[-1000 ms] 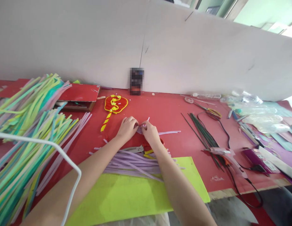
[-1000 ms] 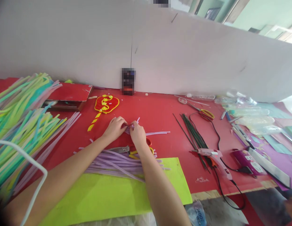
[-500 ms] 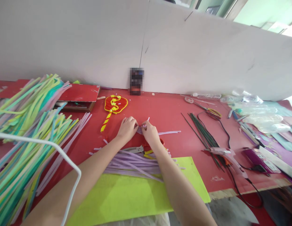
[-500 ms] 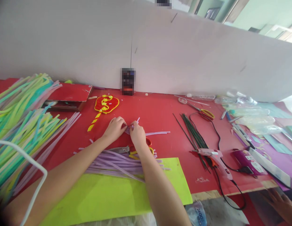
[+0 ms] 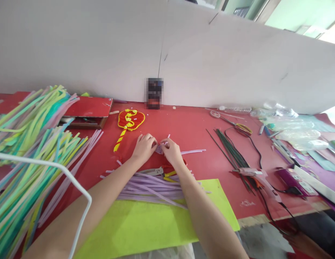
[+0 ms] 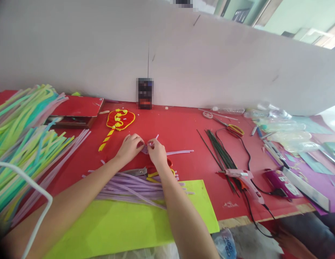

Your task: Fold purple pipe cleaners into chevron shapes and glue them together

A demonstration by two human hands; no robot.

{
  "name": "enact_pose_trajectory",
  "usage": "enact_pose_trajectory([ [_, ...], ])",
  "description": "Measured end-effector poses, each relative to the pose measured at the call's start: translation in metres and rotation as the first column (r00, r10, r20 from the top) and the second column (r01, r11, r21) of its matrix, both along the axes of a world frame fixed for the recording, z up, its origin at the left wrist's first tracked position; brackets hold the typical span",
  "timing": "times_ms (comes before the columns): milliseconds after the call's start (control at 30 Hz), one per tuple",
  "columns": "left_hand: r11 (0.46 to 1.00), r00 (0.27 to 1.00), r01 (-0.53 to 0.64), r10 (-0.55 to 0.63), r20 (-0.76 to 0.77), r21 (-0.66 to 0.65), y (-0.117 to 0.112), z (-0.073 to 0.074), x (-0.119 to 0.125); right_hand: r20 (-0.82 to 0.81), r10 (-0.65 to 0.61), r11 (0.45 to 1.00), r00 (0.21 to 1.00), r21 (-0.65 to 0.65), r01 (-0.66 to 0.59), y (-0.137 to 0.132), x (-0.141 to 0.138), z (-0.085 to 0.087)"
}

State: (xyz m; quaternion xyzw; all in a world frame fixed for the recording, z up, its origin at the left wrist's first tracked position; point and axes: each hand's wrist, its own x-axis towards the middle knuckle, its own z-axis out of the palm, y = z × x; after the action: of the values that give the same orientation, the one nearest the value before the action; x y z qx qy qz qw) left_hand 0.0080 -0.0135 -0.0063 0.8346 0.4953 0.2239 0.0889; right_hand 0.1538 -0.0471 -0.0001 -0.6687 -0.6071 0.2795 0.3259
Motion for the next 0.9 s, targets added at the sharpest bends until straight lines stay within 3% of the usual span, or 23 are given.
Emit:
enact_pose_trajectory([
  [133, 1.0, 1.0, 0.01, -0.01, 0.028, -0.003, 0.0, 0.0, 0.0, -0.067, -0.009, 1.0, 0.998, 0.028, 0.011, -0.001, -0.001, 0.001],
  [333, 0.999, 0.99, 0.005, -0.01, 0.138, 0.034, 0.0, 0.002, 0.0, -0.039, -0.075, 0.994, 0.996, 0.072, 0.078, -0.007, 0.004, 0.01],
  [500, 0.999, 0.967, -0.031, 0.027, 0.253, 0.014, 0.004, 0.003, -0.001, -0.138, -0.086, 0.996, 0.987, -0.039, 0.082, -0.008, 0.011, 0.016],
  [633, 0.996, 0.911, -0.089, 0.091, 0.401, -0.025, 0.01, 0.0, -0.004, -0.114, -0.076, 0.99, 0.991, -0.123, 0.062, -0.007, 0.012, 0.011],
  [767, 0.978, 0.877, -0.207, 0.2, 0.437, -0.031, 0.013, -0.001, -0.008, -0.101, -0.045, 0.996, 0.994, -0.082, 0.037, -0.004, 0.01, 0.004],
  [900, 0.97, 0.879, -0.242, 0.225, 0.42, -0.012, 0.013, 0.0, -0.01, -0.064, 0.003, 1.0, 0.998, -0.025, -0.005, 0.0, 0.01, -0.002],
])
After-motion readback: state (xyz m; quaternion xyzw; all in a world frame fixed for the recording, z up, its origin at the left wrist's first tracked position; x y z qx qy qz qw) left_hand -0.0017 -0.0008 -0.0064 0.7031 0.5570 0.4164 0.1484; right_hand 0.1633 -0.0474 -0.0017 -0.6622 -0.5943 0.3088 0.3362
